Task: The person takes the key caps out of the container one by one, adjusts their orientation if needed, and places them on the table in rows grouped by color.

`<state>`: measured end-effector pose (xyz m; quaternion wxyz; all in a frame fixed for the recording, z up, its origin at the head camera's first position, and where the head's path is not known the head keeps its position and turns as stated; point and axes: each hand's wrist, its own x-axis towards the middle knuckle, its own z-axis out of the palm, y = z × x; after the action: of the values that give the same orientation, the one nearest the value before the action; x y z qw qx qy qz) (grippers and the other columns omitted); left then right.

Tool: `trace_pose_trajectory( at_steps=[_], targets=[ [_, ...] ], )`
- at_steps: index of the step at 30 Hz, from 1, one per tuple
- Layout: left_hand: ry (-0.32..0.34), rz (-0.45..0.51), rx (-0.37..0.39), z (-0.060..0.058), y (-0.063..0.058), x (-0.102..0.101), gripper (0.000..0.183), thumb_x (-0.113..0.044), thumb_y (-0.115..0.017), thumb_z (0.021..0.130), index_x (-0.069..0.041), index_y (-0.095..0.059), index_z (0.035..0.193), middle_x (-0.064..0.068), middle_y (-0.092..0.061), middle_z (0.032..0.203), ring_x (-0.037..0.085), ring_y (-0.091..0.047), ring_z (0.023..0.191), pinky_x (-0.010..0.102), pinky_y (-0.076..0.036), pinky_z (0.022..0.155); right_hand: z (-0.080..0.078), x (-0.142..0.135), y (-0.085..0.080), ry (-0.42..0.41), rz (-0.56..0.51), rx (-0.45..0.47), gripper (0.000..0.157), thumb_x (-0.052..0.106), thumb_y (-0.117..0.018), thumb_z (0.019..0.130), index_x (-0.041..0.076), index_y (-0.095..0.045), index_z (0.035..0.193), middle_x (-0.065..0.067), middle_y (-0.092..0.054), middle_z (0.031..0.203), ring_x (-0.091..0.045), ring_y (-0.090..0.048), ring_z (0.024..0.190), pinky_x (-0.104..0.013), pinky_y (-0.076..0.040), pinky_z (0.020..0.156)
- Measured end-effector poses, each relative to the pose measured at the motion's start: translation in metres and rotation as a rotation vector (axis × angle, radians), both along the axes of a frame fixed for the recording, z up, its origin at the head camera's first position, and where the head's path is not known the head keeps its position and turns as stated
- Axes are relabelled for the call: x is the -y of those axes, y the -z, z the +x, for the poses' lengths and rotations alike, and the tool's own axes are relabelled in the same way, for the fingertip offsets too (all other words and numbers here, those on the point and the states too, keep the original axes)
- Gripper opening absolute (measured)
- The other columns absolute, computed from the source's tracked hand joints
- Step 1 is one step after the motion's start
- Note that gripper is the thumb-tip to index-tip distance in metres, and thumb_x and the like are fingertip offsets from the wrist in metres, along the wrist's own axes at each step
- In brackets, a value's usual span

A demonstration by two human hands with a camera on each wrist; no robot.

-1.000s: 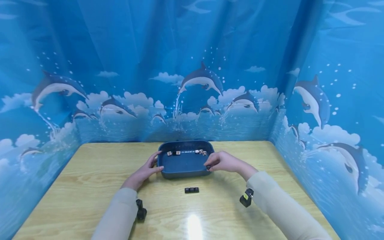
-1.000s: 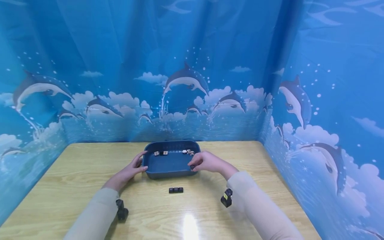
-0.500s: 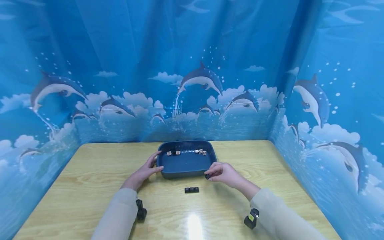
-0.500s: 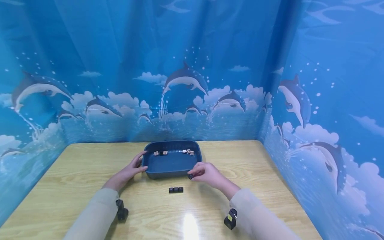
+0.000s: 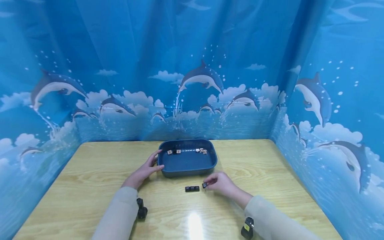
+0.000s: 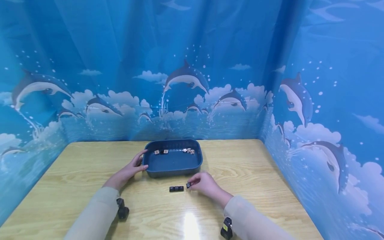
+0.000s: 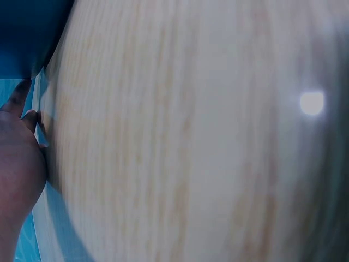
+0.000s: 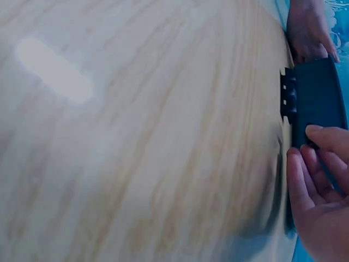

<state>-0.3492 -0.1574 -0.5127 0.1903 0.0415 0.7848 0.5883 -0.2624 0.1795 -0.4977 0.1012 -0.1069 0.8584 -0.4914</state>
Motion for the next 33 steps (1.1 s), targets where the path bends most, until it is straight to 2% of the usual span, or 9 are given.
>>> trace_pose_trajectory(
  at_steps=[7, 15, 27, 33],
  targets=[
    [0.000, -0.017, -0.004, 0.001, -0.004, 0.000, 0.080, -0.033, -0.069, 0.091, -0.036, -0.020, 0.154, 0.022, -0.008, 0.160, 0.044, -0.001, 0.145, 0.068, 0.000, 0.109, 0.001, 0.005, 0.006, 0.012, -0.012, -0.007, 0.021, -0.004, -0.078, 0.072, -0.002, -0.072, 0.092, -0.004, -0.069, 0.083, -0.014, -0.064, 0.075, -0.025, -0.056, 0.069],
    [0.000, -0.010, 0.002, 0.001, -0.003, 0.001, 0.081, -0.033, -0.069, 0.091, -0.035, -0.020, 0.155, 0.023, -0.008, 0.160, 0.044, -0.001, 0.145, 0.069, 0.000, 0.109, 0.000, 0.009, 0.011, 0.020, 0.024, 0.001, 0.021, -0.001, -0.081, 0.070, 0.002, -0.072, 0.089, -0.001, -0.065, 0.079, -0.013, -0.059, 0.073, -0.023, -0.054, 0.066],
    [0.003, -0.026, -0.015, 0.001, -0.003, 0.001, 0.081, -0.034, -0.069, 0.091, -0.035, -0.019, 0.155, 0.023, -0.008, 0.160, 0.045, -0.002, 0.145, 0.069, -0.002, 0.108, -0.001, 0.013, 0.011, 0.012, 0.054, -0.019, 0.021, -0.001, -0.081, 0.069, 0.001, -0.072, 0.088, 0.000, -0.063, 0.076, -0.012, -0.057, 0.071, -0.023, -0.052, 0.064],
    [0.008, -0.029, -0.007, 0.000, -0.002, 0.002, 0.082, -0.036, -0.070, 0.090, -0.037, -0.018, 0.155, 0.023, -0.008, 0.160, 0.044, -0.002, 0.145, 0.070, -0.002, 0.108, -0.001, 0.013, 0.011, 0.015, 0.067, 0.001, 0.022, 0.001, -0.082, 0.070, 0.002, -0.072, 0.089, 0.001, -0.063, 0.075, -0.012, -0.057, 0.070, -0.023, -0.052, 0.064]
  ],
)
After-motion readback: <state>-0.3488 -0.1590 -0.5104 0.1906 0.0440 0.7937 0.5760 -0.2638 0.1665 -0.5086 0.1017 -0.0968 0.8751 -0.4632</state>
